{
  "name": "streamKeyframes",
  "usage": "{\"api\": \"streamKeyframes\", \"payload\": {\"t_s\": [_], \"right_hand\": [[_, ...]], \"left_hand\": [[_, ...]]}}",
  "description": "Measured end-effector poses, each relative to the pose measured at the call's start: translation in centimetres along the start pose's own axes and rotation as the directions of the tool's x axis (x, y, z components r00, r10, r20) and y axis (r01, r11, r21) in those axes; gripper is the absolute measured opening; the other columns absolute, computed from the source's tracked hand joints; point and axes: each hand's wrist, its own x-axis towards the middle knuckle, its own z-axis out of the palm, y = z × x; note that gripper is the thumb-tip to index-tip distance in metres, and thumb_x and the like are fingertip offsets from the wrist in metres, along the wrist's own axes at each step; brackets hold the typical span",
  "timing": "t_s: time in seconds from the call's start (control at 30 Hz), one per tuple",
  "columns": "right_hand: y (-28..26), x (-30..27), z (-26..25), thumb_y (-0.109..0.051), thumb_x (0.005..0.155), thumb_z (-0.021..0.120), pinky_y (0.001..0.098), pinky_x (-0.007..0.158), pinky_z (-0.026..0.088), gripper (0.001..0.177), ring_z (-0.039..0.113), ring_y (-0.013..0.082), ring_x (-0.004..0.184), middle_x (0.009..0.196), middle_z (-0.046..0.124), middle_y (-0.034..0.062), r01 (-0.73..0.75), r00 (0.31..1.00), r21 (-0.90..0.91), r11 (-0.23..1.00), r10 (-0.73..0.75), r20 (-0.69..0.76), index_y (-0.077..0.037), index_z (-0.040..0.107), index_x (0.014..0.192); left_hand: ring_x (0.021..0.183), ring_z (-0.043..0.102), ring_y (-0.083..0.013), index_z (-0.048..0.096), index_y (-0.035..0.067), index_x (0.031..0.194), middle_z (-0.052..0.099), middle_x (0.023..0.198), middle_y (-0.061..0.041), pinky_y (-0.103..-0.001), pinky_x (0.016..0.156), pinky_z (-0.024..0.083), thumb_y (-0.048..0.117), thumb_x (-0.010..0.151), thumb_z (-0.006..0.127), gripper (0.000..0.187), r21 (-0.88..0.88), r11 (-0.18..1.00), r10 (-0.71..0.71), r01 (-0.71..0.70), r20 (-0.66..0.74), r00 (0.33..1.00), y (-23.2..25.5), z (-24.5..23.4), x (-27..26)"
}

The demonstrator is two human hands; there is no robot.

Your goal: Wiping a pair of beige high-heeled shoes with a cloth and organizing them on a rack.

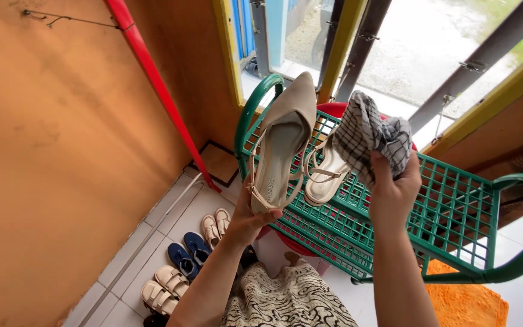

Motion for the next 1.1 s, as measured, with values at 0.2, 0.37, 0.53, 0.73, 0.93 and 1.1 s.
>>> {"api": "streamKeyframes", "payload": {"t_s": [0.2,0.37,0.53,0.73,0.93,1.1], "right_hand": [[-2.2,-3.8,4.6,-0.004,0.088,0.076,0.0334,0.085,0.058,0.029,0.067,0.0154,0.089,0.098,0.07,0.0089,-0.129,0.98,0.338,0.932,0.067,0.188,-0.008,0.06,0.112],[-2.0,-7.0,6.7,-0.013,0.085,0.081,0.0477,0.102,0.043,0.076,0.051,0.0287,0.118,0.127,0.05,0.0257,-0.219,0.917,0.35,0.911,0.069,0.393,-0.004,0.029,0.141],[4.8,-8.8,8.0,-0.004,0.084,0.079,0.0519,0.104,0.048,0.088,0.057,0.0299,0.126,0.141,0.054,0.0221,-0.414,0.845,0.468,0.781,0.138,0.516,-0.01,0.032,0.158],[5.4,-9.4,9.9,0.011,0.081,0.07,0.0398,0.095,0.053,0.084,0.06,0.0188,0.112,0.128,0.063,0.0121,-0.439,0.821,0.474,0.763,0.127,0.557,-0.012,0.039,0.156],[5.7,-11.4,12.5,0.005,0.087,0.059,0.051,0.105,0.045,0.082,0.052,0.0269,0.127,0.144,0.052,0.0193,-0.472,0.785,0.363,0.803,0.196,0.588,-0.011,0.029,0.16],[5.6,-13.8,15.1,-0.001,0.095,0.049,0.0531,0.109,0.042,0.073,0.052,0.0277,0.133,0.153,0.046,0.0143,-0.566,0.741,0.376,0.734,0.254,0.621,-0.019,0.026,0.163]], "left_hand": [[0.125,0.058,-0.022,0.029,0.013,0.159,0.059,0.142,-0.018,-0.043,0.105,0.049,-0.002,0.058,0.096,0.122,0.092,0.993,0.062,-0.069,0.079,0.995,-0.7,-0.8,-2.4],[0.128,0.055,-0.0283,0.027,0.012,0.159,0.057,0.143,-0.018,-0.045,0.106,0.048,0.004,0.059,0.097,0.123,0.162,0.978,0.126,-0.132,0.05,0.991,0.9,-0.8,-4.5],[0.125,0.057,-0.028,0.029,0.011,0.157,0.058,0.139,-0.017,-0.044,0.103,0.052,-0.004,0.053,0.097,0.125,0.216,0.968,0.128,-0.126,0.004,0.992,1.3,-1.2,-6.6],[0.123,0.056,-0.0282,0.031,0.009,0.155,0.058,0.134,-0.017,-0.048,0.099,0.053,0.0,0.057,0.098,0.119,0.341,0.924,0.186,-0.173,-0.005,0.982,2.3,-2.1,-6.7],[0.138,0.046,-0.0305,0.026,0.012,0.159,0.052,0.145,-0.017,-0.051,0.112,0.039,0.003,0.056,0.099,0.126,0.405,0.903,0.121,-0.144,0.083,0.989,3.1,-7.1,-7.4],[0.15,0.002,-0.0324,0.01,0.014,0.165,0.019,0.167,-0.019,-0.051,0.121,0.0,0.032,0.044,0.104,0.154,0.376,0.924,0.015,-0.074,0.157,0.988,-0.2,-16.6,-10.2]]}}
